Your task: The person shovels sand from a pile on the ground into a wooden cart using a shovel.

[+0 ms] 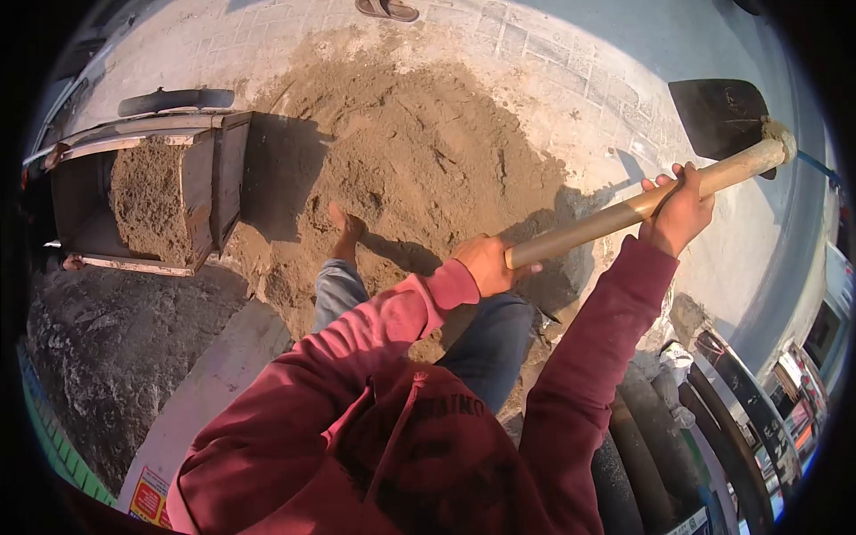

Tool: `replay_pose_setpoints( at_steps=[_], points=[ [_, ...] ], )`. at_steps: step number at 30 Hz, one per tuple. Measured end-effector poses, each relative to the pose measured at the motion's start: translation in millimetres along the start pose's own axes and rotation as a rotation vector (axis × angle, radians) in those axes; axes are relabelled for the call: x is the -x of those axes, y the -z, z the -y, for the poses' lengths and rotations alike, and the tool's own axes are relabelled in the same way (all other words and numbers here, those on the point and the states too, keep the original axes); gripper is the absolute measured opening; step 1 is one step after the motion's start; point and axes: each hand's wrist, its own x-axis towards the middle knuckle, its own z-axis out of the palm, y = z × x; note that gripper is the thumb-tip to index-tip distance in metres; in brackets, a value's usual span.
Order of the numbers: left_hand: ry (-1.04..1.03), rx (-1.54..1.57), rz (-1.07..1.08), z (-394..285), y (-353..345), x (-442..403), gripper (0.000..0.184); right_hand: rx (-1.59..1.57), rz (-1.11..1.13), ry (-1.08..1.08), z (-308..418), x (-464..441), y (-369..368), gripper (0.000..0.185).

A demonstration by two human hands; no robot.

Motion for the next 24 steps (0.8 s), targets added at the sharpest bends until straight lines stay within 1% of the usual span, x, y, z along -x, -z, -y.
replay_pose_setpoints(
  at_steps=[1,2,3,4,5,6,7,8,9,10,11,12,13,14,15,16,17,18,19,20,21,22,24],
  points=[
    [-0.053,-0.001,-0.013,2.3,-13.1,-29.0,0.059,0.014,-0.007,-0.014,-29.6,-0.3,-0.4,0.017],
    [-0.056,0.003,0.019,19.8,-24.7,-55.9,0.059,0.021,-0.016,-0.028,-67.9,3.7,-2.9,0.017],
    [-0.002,-0.025,0.094,41.1,-37.6,-82.7,0.058,0.057,-0.033,0.005,-121.4,0.2,-4.5,0.016],
    [0.059,-0.056,0.162,64.9,-52.3,-103.9,0.058,0.076,-0.079,-0.033,-162.2,7.9,-13.5,0.017],
    [0.203,-0.014,0.27,97.2,-58.6,-105.6,0.058,0.123,-0.134,-0.103,-214.3,18.0,-18.5,0.017],
    [0.347,0.023,0.371,140.0,-56.3,-99.7,0.058,0.188,-0.131,-0.227,-268.4,45.0,-24.8,0.02],
    [0.223,0.009,0.311,218.0,-81.4,-78.5,0.059,0.145,-0.051,-0.335,-338.4,77.4,-24.7,0.022],
    [0.441,-0.135,0.313,248.7,-79.1,-40.9,0.059,0.25,-0.102,-0.494,-394.5,135.4,-33.5,0.023],
    [0.643,-0.085,0.491,294.4,-79.5,2.0,0.059,0.018,-0.058,-0.882,-450.9,194.9,-23.2,0.024],
    [0.695,-0.123,0.537,299.3,-74.2,43.5,0.059,-0.113,-0.02,-1.128,-498.6,241.8,-16.9,0.021],
    [0.602,-0.178,0.42,296.4,-76.8,67.1,0.059,-0.248,0.017,-1.316,-529.5,280.2,-9.2,0.019],
    [0.521,-0.236,0.32,293.1,-71.6,87.1,0.059,-0.377,0.05,-1.431,-547.1,298.2,-3.3,0.018],
    [0.566,-0.209,0.38,276.9,-68.5,81.3,0.06,-0.501,0.066,-1.465,-560.0,297.5,9.2,0.018],
    [0.611,-0.159,0.443,245.6,-76.6,68.0,0.06,-0.794,0.047,-1.487,-588.0,300.6,37.5,0.014],
    [0.606,-0.139,0.379,203.5,-77.2,57.0,0.056,-0.387,0.238,-1.463,-556.5,276.9,44.5,0.014],
    [0.59,-0.137,0.369,165.0,-78.5,48.4,0.056,0.006,0.427,-1.376,-510.8,236.0,35.3,0.016],
    [0.558,-0.151,0.366,131.7,-75.4,38.9,0.054,0.076,0.411,-1.367,-466.0,213.7,35.7,0.017],
    [0.549,-0.152,0.363,103.7,-63.8,45.1,0.053,0.077,0.42,-1.358,-444.0,211.3,43.9,0.017],
    [0.54,-0.154,0.36,75.7,-52.3,51.3,0.052,-0.021,0.389,-1.359,-422.8,211.8,52.8,0.014],
    [0.572,-0.166,0.42,53.2,-36.7,58.3,0.049,-0.123,0.358,-1.354,-404.5,209.8,57.9,0.011],
    [0.606,-0.175,0.483,34.2,-21.1,68.2,0.047,-0.206,0.355,-1.416,-383.5,208.6,63.7,0.014],
    [0.597,-0.171,0.473,21.2,-1.9,78.4,0.047,-0.203,0.363,-1.404,-364.2,210.3,65.6,0.014],
    [0.526,-0.185,0.514,15.8,42.1,101.6,0.049,-0.354,0.13,-1.34,-302.9,210.1,54.7,0.021]
  ],
)
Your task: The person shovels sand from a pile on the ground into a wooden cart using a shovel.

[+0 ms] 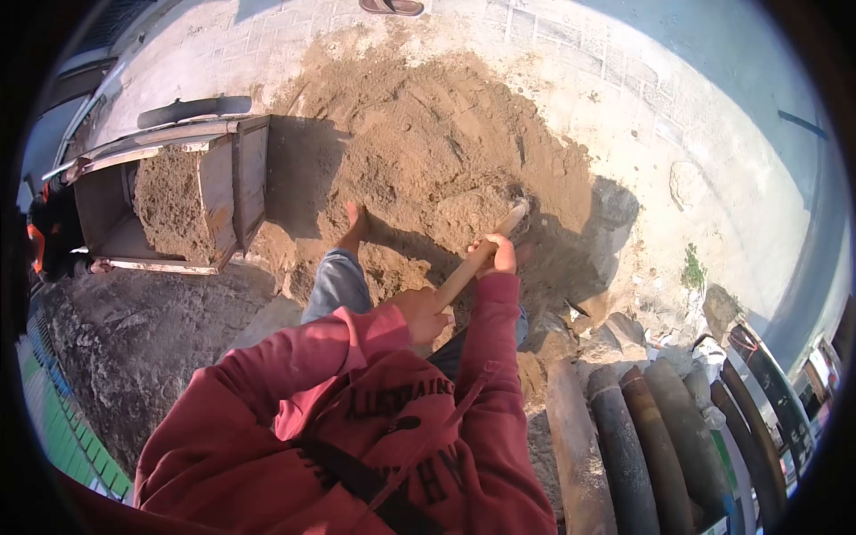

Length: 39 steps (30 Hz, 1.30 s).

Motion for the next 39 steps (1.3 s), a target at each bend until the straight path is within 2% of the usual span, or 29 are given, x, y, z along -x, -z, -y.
replay_pose_setpoints(
  at_steps=[1,2,4,6,7,8,10,11,13,14,15,18,19,20,22,25,26,27,29,30,31,32,35,36,37,39],
  points=[
    [-0.027,-0.01,0.002,12.9,11.6,16.6,0.05,0.018,-0.074,0.023,3.9,18.2,-15.5,0.025],
    [-0.052,-0.066,0.021,31.8,20.7,32.4,0.05,-0.053,-0.018,-0.048,7.3,-3.5,-3.8,0.029],
    [-0.079,-0.096,0.005,72.8,51.4,60.3,0.051,-0.18,-0.153,0.167,7.1,9.5,-29.1,0.027],
    [-0.205,-0.209,-0.041,120.7,85.9,98.4,0.051,-0.22,-0.105,0.287,-2.4,7.1,-43.4,0.022],
    [-0.281,-0.261,-0.085,160.2,94.5,99.0,0.05,-0.169,-0.067,0.236,-5.0,-26.3,-27.3,0.019],
    [-0.242,-0.22,-0.144,195.3,112.9,110.3,0.05,-0.117,-0.024,0.181,-17.9,-56.7,-24.6,0.018],
    [-0.439,-0.467,-0.169,261.9,151.6,136.1,0.046,-0.057,-0.001,0.269,-70.9,-42.3,-81.7,0.018],
    [-0.425,-0.469,-0.161,304.6,167.3,147.8,0.042,-0.008,0.032,0.244,-100.0,-31.9,-125.7,0.018],
    [-0.177,-0.507,-0.322,366.2,206.1,219.5,0.028,-0.106,-0.08,0.188,-185.2,46.0,-218.9,0.016],
    [-0.074,-0.484,-0.46,407.5,216.4,261.6,0.021,-0.058,0.103,0.125,-228.7,65.0,-247.7,0.018],
    [0.084,-0.546,-0.57,439.5,228.8,314.3,0.019,-0.056,0.043,0.082,-275.4,126.7,-307.9,0.018],
    [0.57,-0.708,-0.994,498.6,264.1,490.9,0.026,-0.03,0.444,-0.287,-380.5,256.6,-406.7,0.031],
    [0.682,-0.793,-1.138,520.9,273.1,541.2,0.034,-0.075,0.6,-0.41,-405.8,293.1,-429.9,0.035],
    [0.778,-0.876,-1.305,561.8,283.3,586.6,0.04,-0.041,0.663,-0.469,-421.8,329.1,-449.5,0.034],
    [0.99,-0.87,-1.45,598.5,296.7,648.3,0.046,-0.037,0.835,-0.519,-438.7,380.6,-466.7,0.031],
    [1.009,-0.875,-1.383,594.9,298.5,628.3,0.046,0.02,0.917,-0.405,-412.7,395.6,-459.1,0.026],
    [0.877,-0.908,-1.302,588.1,292.0,597.1,0.047,0.063,0.912,-0.338,-392.7,378.3,-447.9,0.025],
    [0.752,-0.858,-1.171,550.8,280.6,549.2,0.048,0.104,0.858,-0.281,-362.8,357.0,-434.0,0.025],
    [0.322,-0.647,-0.941,506.8,251.6,437.7,0.047,0.154,0.659,-0.094,-291.0,300.9,-396.7,0.022],
    [0.229,-0.479,-0.733,476.5,230.6,375.0,0.044,0.125,0.58,0.009,-248.0,271.2,-373.1,0.022],
    [0.316,-0.175,-0.524,433.6,207.3,309.9,0.039,0.094,0.491,0.156,-202.9,248.6,-349.2,0.024],
    [-0.005,-0.203,-0.566,444.9,164.4,228.8,0.036,0.147,0.404,0.289,-151.0,232.4,-322.4,0.027],
    [-0.223,0.073,-0.457,265.9,86.6,64.2,0.038,0.147,0.139,0.73,5.8,206.6,-236.4,0.019],
    [-0.477,0.083,-0.578,217.3,51.3,3.9,0.039,0.121,0.12,0.934,58.2,213.5,-207.1,0.023],
    [-0.427,-0.023,-0.481,127.2,44.7,-8.7,0.044,0.122,0.056,1.097,108.4,219.6,-178.7,0.026],
    [-0.473,0.038,-0.349,-0.2,4.0,-66.9,0.053,0.15,-0.041,1.331,191.5,225.9,-123.6,0.029]
  ],
)
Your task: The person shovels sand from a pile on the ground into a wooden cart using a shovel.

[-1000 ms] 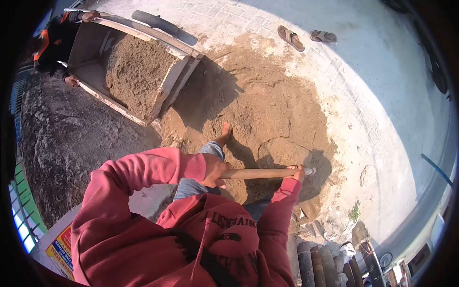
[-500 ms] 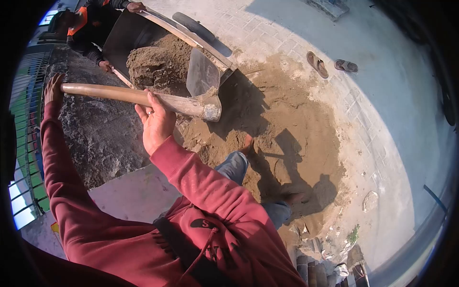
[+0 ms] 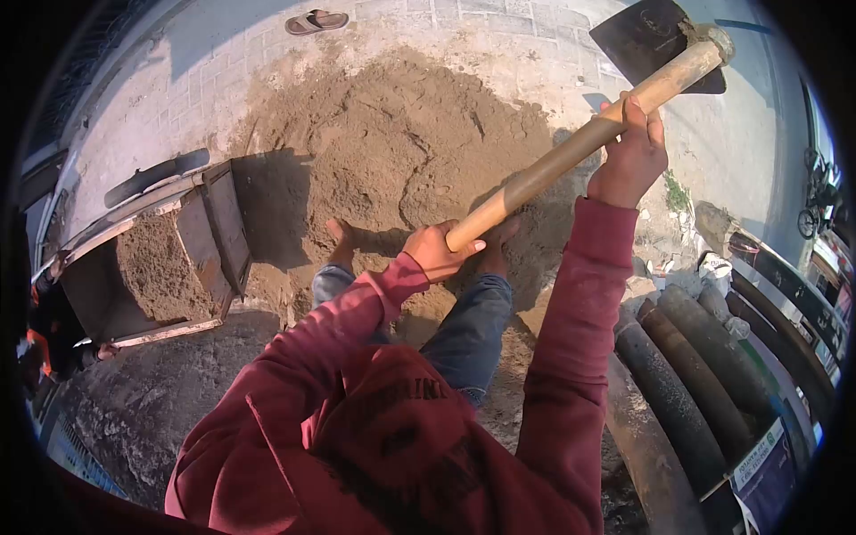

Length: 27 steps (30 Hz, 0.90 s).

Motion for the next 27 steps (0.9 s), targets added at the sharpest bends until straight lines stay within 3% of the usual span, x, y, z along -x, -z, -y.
replay_pose_setpoints(
  at_steps=[3,6,7,9,11,12,14,15,16,18,22,24,25,27],
  points=[
    [-0.245,0.034,-0.058,-99.0,-80.4,-112.1,0.048,0.295,-0.172,0.042,-45.1,-55.9,59.8,0.028],
    [-0.237,-0.066,0.018,-105.3,-131.1,-210.8,0.038,0.476,-0.298,-0.077,-144.0,-85.9,98.3,0.039],
    [-0.179,-0.084,0.046,-79.0,-151.2,-230.5,0.036,0.527,-0.34,-0.075,-204.3,-101.5,120.6,0.041],
    [-0.088,-0.176,0.134,4.3,-178.7,-238.0,0.037,0.435,-0.344,-0.354,-275.6,-56.4,119.1,0.044],
    [0.312,-0.263,0.332,91.6,-193.9,-204.4,0.04,0.736,-0.254,-0.615,-414.0,21.6,143.6,0.048],
    [0.395,-0.377,0.375,126.4,-197.4,-171.7,0.043,0.601,-0.138,-0.831,-416.5,72.1,137.1,0.047],
    [0.379,-0.423,0.434,131.9,-186.3,-122.8,0.05,0.58,-0.064,-0.945,-489.1,148.3,147.1,0.042],
    [0.382,-0.423,0.475,126.7,-184.5,-105.0,0.053,0.459,-0.058,-1.063,-457.5,162.1,143.3,0.041],
    [0.36,-0.432,0.498,121.2,-177.9,-106.6,0.056,0.443,-0.055,-1.042,-435.7,139.0,136.3,0.041],
    [0.36,-0.388,0.48,60.4,-166.5,-121.3,0.056,0.152,-0.003,-1.17,-402.5,110.2,154.0,0.037],
    [0.391,-0.311,0.487,-29.5,-112.0,-110.4,0.065,0.049,0.107,-1.276,-375.3,90.7,152.7,0.032],
    [0.321,-0.305,0.495,-41.4,-60.9,-68.8,0.061,-0.275,-0.102,-1.337,-298.6,108.9,123.8,0.028],
    [0.244,-0.317,0.519,-42.6,-31.7,-46.4,0.057,-0.261,-0.075,-1.335,-276.8,115.2,106.2,0.028],
    [0.368,-0.365,0.59,-39.9,25.3,-5.2,0.053,-0.305,-0.281,-1.289,-248.2,123.2,74.2,0.028]
  ],
)
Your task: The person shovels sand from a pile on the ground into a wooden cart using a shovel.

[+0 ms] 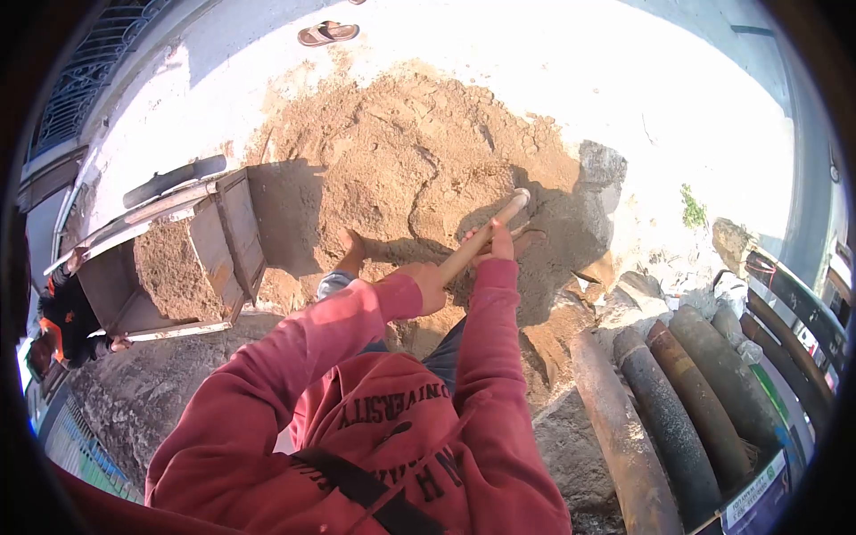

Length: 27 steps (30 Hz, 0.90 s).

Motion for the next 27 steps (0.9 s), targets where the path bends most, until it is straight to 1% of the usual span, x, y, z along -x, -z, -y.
replay_pose_setpoints(
  at_steps=[2,4,5,6,7,8,10,11,12,13,14,15,16,17,18,19,20,21,22,24,25,26,27],
  points=[
    [-0.273,-0.048,-0.134,78.6,-13.4,24.8,0.043,0.019,-0.002,0.075,-8.5,-16.9,-14.2,0.027],
    [-0.273,-0.017,-0.18,134.9,15.2,93.8,0.04,0.053,0.15,0.141,-17.4,-26.7,-27.6,0.027],
    [-0.272,-0.025,-0.198,167.4,25.3,124.4,0.038,0.016,0.151,0.168,-21.9,-58.7,-23.1,0.024],
    [-0.221,0.029,-0.249,208.8,29.4,144.9,0.038,0.032,-0.026,0.163,-35.7,-55.3,-46.9,0.021],
    [-0.246,-0.029,-0.293,251.2,31.6,167.0,0.038,0.149,-0.067,0.254,-62.3,-52.4,-66.8,0.016],
    [-0.273,-0.089,-0.331,287.4,31.0,188.2,0.038,0.212,-0.03,0.223,-102.0,-49.9,-94.3,0.016],
    [-0.174,-0.039,-0.43,365.1,25.7,241.6,0.035,0.278,0.139,0.281,-165.5,-33.3,-124.8,0.012],
    [-0.203,-0.016,-0.331,411.7,30.8,277.7,0.035,0.252,0.118,0.242,-210.7,-6.7,-155.6,0.011],
    [-0.07,-0.051,-0.337,443.8,25.6,324.2,0.033,0.207,0.087,0.205,-275.2,44.8,-192.3,0.011],
    [0.025,0.025,-0.459,478.1,9.1,375.0,0.029,0.148,0.212,0.081,-331.2,82.0,-212.4,0.014],
    [0.291,-0.036,-0.497,498.5,0.7,433.7,0.024,0.201,0.276,-0.014,-387.5,149.2,-239.6,0.023],
    [0.455,0.017,-0.594,539.7,-20.6,486.5,0.023,0.187,0.377,-0.171,-439.7,195.9,-256.6,0.021],
    [0.589,-0.02,-0.687,572.9,-33.7,543.2,0.019,0.205,0.361,-0.283,-485.2,262.2,-277.7,0.023],
    [0.797,-0.135,-0.796,613.2,-50.7,596.7,0.022,0.219,0.549,-0.437,-524.1,302.2,-284.3,0.026],
    [0.897,-0.354,-0.985,659.1,-72.6,647.1,0.021,0.234,0.635,-0.588,-551.2,344.1,-296.2,0.028],
    [1.125,-0.396,-0.956,691.1,-79.0,685.5,0.015,0.247,0.747,-0.639,-572.7,380.0,-301.8,0.028],
    [1.143,-0.333,-1.024,701.8,-83.3,714.6,0.008,0.255,0.854,-0.634,-594.6,406.6,-303.3,0.027],
    [1.147,-0.292,-1.043,709.0,-85.2,729.5,0.008,0.286,0.858,-0.607,-596.7,435.2,-306.1,0.025],
    [1.15,-0.291,-1.039,711.7,-84.2,726.2,0.008,0.326,0.869,-0.577,-596.9,446.2,-305.2,0.024],
    [1.006,-0.358,-1.087,713.4,-84.5,690.5,0.008,0.311,0.933,-0.433,-571.8,440.9,-301.6,0.022],
    [0.753,-0.508,-1.219,714.3,-92.9,655.0,0.012,0.333,0.949,-0.4,-547.7,422.5,-300.7,0.02],
    [0.783,-0.367,-1.074,686.0,-83.1,606.4,0.017,0.357,0.896,-0.315,-524.0,392.2,-297.5,0.019],
    [0.477,-0.424,-1.215,686.2,-96.6,549.5,0.022,0.401,0.882,-0.248,-490.6,360.0,-295.7,0.019]
  ],
)
